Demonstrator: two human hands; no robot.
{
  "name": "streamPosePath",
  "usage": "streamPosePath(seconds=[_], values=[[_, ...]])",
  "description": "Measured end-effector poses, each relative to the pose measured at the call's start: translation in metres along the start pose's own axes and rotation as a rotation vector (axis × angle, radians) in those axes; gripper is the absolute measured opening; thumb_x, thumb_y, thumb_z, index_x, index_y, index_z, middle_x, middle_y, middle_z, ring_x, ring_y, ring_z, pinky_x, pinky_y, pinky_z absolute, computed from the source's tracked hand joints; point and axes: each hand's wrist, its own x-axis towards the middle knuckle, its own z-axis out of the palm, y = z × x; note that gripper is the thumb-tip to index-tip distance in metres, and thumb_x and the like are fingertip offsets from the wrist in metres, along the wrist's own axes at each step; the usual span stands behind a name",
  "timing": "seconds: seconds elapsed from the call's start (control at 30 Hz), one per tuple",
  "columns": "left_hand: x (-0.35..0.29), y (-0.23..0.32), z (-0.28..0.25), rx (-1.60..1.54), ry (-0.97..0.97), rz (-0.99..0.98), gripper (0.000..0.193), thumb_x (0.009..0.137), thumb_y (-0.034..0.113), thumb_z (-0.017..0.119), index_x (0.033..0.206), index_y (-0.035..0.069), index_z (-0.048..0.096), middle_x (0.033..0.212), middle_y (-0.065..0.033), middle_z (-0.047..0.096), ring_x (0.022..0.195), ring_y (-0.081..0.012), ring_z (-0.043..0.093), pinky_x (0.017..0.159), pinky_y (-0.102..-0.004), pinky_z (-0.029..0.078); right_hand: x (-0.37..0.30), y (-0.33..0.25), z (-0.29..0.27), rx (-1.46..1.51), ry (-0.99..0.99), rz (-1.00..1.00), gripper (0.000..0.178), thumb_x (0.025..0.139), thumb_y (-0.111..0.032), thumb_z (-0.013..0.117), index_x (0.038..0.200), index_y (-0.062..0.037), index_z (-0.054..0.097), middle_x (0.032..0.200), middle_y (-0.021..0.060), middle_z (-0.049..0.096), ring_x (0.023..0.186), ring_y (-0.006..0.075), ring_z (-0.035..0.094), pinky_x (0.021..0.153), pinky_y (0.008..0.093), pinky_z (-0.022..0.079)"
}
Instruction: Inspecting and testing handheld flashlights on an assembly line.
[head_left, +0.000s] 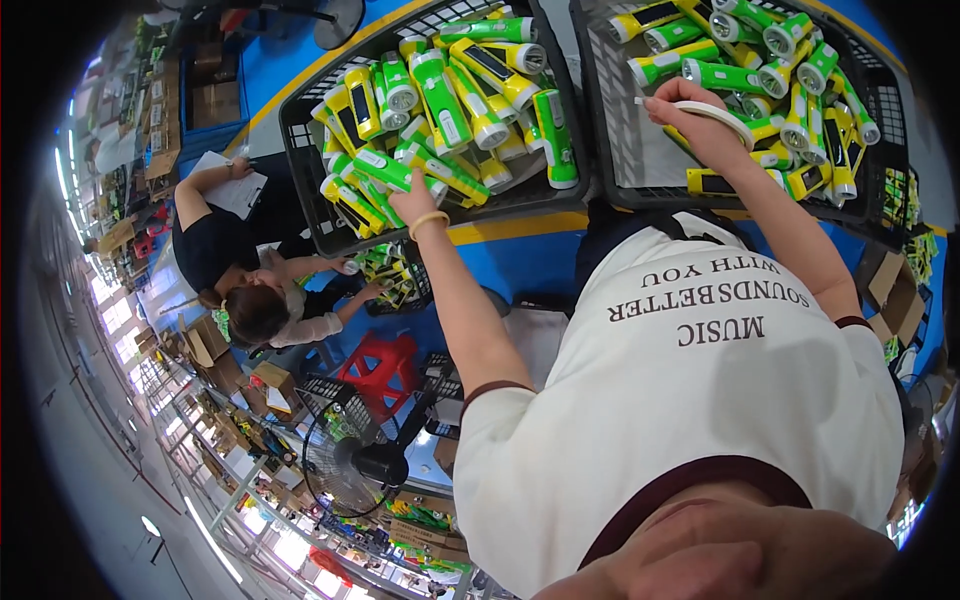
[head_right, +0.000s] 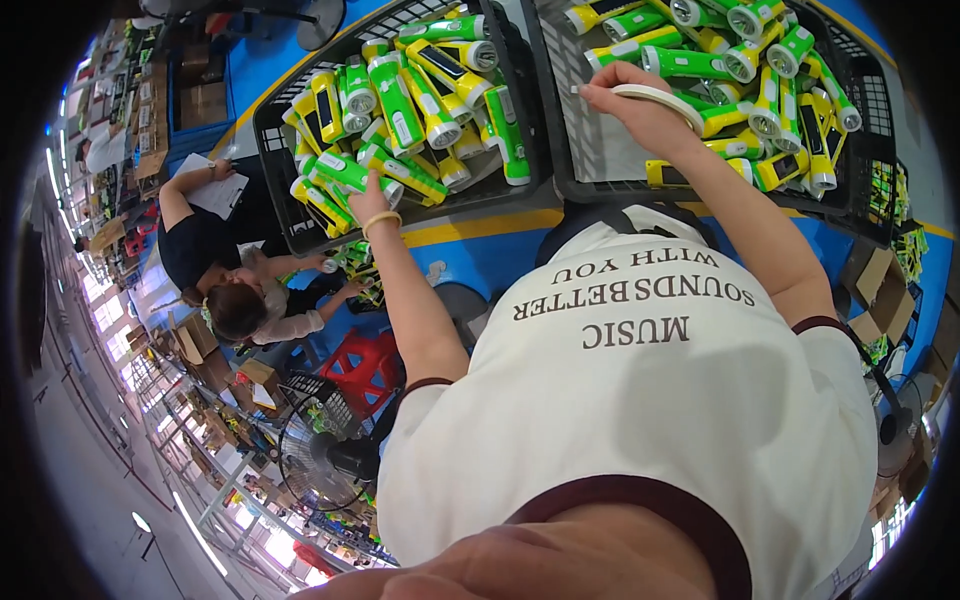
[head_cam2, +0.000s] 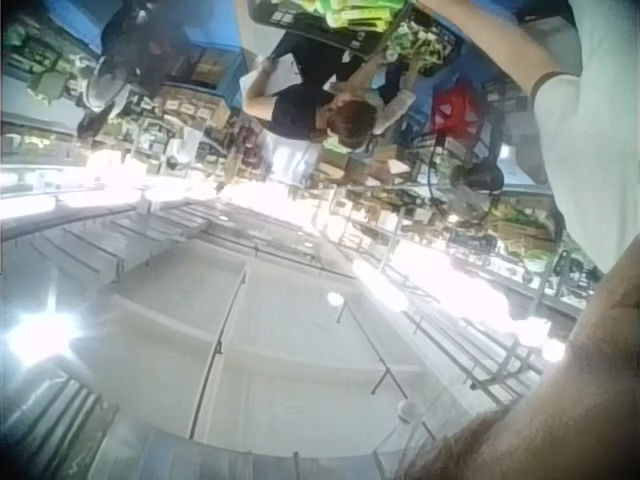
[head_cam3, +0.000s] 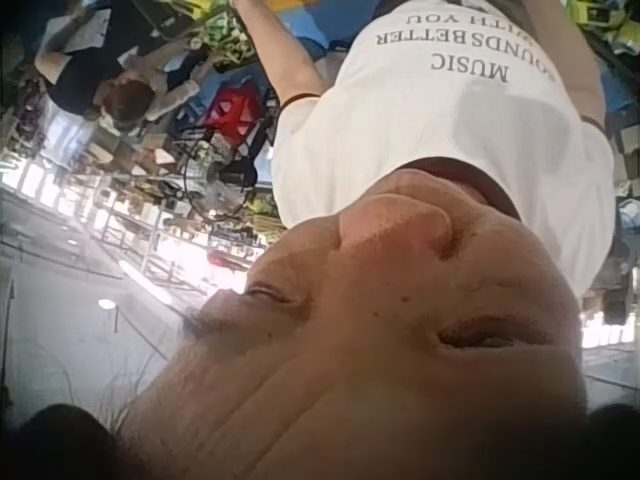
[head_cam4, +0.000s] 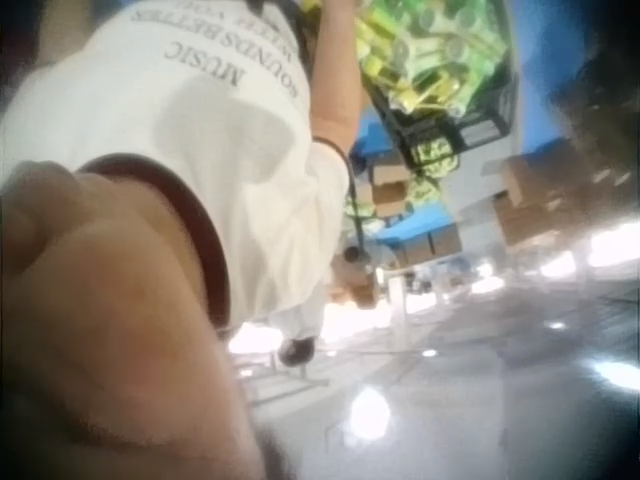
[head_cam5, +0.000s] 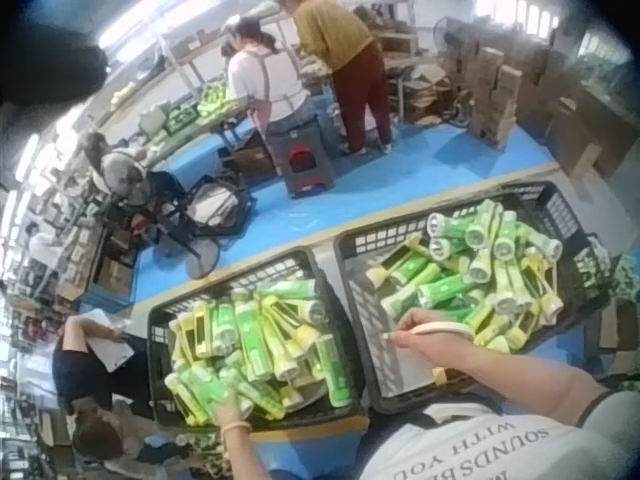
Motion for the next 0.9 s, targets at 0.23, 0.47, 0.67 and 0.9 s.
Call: streamPosePath(seconds=[0.23,0.47,0.67,0.9], values=[[-0.097,0.082,0.052,0.24,0.354,0.892,0.032,0.071,0.02,0.063,0.092,-0.003,0.059,0.09,-0.0165,0.059,0.087,-0.0315,0.055,0.081,-0.0415,0.042,-0.035,0.04,-0.113,0.174,0.323,0.079,0.016,0.084,-0.022,0.06,0.085,-0.0064,0.055,0.076,-0.0005,0.056,0.073,0.006,0.052,0.067,0.0175,0.039],[-0.294,0.125,0.208,0.186,-1.097,1.288,0.05,0.068,0.03,0.071,0.109,0.006,0.052,0.101,-0.017,0.053,0.096,-0.0349,0.052,0.083,-0.0393,0.043,-0.063,0.043,-0.159,0.49,0.42,-0.011,0.014,0.083,-0.018,0.062,0.086,-0.0053,0.055,0.077,-0.0004,0.056,0.075,0.0074,0.056,0.07,0.0177,0.044],[-0.297,0.127,0.239,0.471,-1.334,1.133,0.063,0.066,0.041,0.069,0.118,0.01,0.048,0.109,-0.0231,0.05,0.099,-0.0383,0.052,0.085,-0.0418,0.043,-0.075,0.089,-0.193,0.392,0.451,0.016,0.017,0.086,-0.021,0.056,0.092,-0.0053,0.058,0.079,0.0034,0.06,0.075,0.0096,0.053,0.065,0.0203,0.038],[-0.233,0.104,0.154,-0.618,-1.325,0.379,0.051,0.074,0.019,0.066,0.118,0.004,0.046,0.096,-0.0088,0.059,0.092,-0.0224,0.057,0.083,-0.0304,0.044,-0.072,0.081,-0.193,0.715,0.148,-0.047,0.014,0.089,-0.012,0.051,0.099,-0.0029,0.054,0.09,0.009,0.058,0.086,0.0164,0.054,0.08,0.0276,0.042]])
